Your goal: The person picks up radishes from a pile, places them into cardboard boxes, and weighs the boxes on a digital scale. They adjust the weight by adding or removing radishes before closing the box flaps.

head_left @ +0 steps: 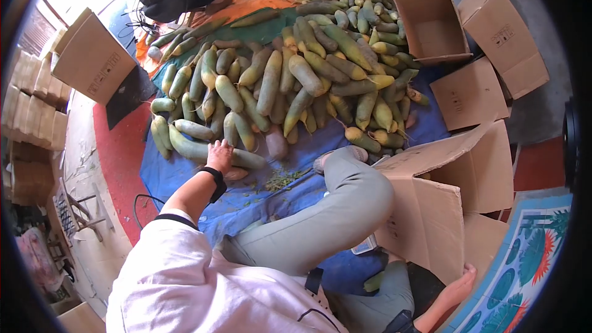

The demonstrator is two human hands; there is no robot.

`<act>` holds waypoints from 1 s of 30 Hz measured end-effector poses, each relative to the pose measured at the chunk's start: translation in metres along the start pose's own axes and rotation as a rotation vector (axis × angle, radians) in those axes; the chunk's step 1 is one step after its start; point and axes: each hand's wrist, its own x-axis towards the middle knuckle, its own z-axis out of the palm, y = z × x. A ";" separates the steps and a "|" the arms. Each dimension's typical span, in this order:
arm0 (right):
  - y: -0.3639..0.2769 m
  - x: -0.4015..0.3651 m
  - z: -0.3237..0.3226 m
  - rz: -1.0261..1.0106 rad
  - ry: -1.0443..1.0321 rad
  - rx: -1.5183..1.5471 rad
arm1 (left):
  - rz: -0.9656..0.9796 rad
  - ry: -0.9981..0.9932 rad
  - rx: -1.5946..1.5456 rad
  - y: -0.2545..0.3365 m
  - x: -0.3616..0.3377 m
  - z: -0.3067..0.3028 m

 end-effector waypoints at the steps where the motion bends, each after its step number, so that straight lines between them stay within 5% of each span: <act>1: 0.002 0.000 0.001 0.012 0.007 0.008 | -0.002 -0.004 0.003 -0.002 0.000 0.004; 3: 0.015 0.004 0.002 0.001 0.008 0.027 | 0.010 0.097 0.021 -0.005 -0.001 0.011; 16: 0.037 0.010 0.011 -0.135 0.084 0.059 | -0.022 -0.009 0.083 -0.012 -0.010 0.029; 30: 0.017 0.005 0.004 -0.054 0.052 0.032 | 0.109 -0.058 0.052 -0.033 -0.055 0.034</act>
